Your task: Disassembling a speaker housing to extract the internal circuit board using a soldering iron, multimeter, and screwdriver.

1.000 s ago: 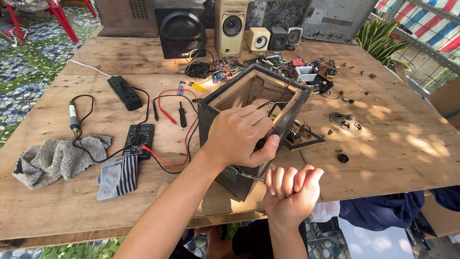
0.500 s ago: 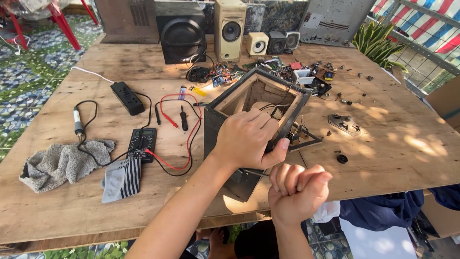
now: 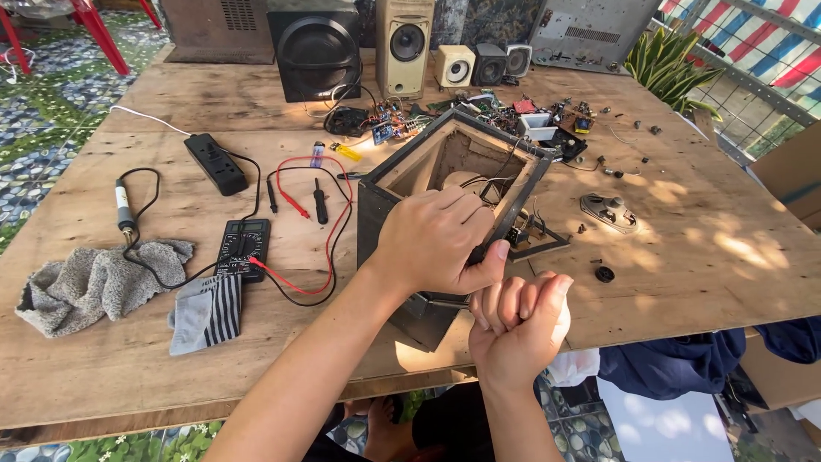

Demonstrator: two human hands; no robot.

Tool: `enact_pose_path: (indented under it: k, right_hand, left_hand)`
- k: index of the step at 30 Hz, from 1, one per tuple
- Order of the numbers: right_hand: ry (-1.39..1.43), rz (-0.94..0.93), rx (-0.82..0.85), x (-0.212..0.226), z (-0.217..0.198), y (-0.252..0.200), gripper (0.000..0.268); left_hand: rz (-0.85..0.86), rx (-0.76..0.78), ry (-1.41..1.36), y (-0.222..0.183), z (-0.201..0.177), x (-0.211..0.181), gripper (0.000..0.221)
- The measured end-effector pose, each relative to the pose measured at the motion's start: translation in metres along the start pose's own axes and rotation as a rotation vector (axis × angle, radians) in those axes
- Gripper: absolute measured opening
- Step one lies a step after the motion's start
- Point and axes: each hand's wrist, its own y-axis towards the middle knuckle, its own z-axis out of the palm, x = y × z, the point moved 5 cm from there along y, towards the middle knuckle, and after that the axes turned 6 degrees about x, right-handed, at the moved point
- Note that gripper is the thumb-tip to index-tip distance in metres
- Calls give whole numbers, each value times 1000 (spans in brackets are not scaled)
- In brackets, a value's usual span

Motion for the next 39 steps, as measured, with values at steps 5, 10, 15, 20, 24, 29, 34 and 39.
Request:
enact_pose_path:
  k: [5, 10, 15, 20, 24, 29, 34, 39]
  right_hand:
    - [15, 38, 7, -2, -2, 2, 55]
    - [18, 86, -9, -5, -4, 8, 55]
    - [91, -172, 266, -17, -10, 17, 46]
    - [69, -77, 195, -2, 1, -6, 46]
    - [92, -203, 156, -6, -8, -23, 40]
    - [153, -200, 116, -19, -35, -36, 48]
    - [277, -90, 28, -37, -41, -37, 53]
    - [129, -52, -133, -49, -60, -46, 53]
  left_hand:
    - [7, 16, 0, -1, 1, 3, 29]
    - [-6, 18, 16, -2, 0, 6, 29]
    - [-14, -105, 40, 2, -2, 9, 28]
    - [-97, -54, 74, 0, -8, 5, 35]
    - [-143, -94, 96, -1, -11, 9, 40]
    - [-156, -91, 144, -5, -10, 17, 34]
    - [-147, -109, 146, -3, -9, 9, 34]
    - [-137, -105, 147, -2, -9, 6, 34]
